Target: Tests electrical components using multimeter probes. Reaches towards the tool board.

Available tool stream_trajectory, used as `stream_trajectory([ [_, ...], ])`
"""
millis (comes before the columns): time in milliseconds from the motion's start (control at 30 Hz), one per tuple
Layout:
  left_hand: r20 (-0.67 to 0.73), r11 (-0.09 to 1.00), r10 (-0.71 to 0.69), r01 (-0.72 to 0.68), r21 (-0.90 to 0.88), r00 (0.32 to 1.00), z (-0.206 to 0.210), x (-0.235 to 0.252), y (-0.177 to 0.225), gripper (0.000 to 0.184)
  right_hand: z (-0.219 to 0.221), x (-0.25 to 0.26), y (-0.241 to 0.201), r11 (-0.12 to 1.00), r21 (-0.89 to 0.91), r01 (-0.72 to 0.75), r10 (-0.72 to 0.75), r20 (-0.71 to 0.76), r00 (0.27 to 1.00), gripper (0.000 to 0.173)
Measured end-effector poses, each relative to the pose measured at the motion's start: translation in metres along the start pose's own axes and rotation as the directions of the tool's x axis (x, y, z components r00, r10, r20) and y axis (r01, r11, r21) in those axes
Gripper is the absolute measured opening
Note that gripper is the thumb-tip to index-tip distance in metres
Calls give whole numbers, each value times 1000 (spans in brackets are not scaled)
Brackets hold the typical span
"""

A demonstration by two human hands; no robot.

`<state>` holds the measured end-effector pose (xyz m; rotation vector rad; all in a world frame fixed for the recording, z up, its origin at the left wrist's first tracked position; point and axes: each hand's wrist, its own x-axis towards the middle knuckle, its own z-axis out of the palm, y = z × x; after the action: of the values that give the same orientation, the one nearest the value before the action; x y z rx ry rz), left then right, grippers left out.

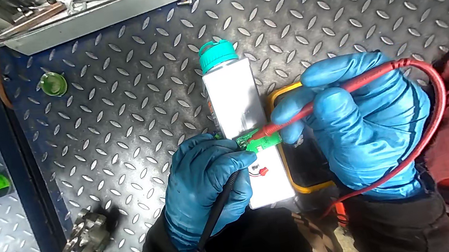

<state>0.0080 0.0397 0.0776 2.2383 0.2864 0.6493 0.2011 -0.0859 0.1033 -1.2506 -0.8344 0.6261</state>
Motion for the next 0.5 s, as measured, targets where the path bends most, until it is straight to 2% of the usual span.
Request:
stream_trajectory([
  [500,5,999,25,-25,42,1000,0,-2,0,18,-3,6,-4,998,-56,20,-18,27,999,18],
])
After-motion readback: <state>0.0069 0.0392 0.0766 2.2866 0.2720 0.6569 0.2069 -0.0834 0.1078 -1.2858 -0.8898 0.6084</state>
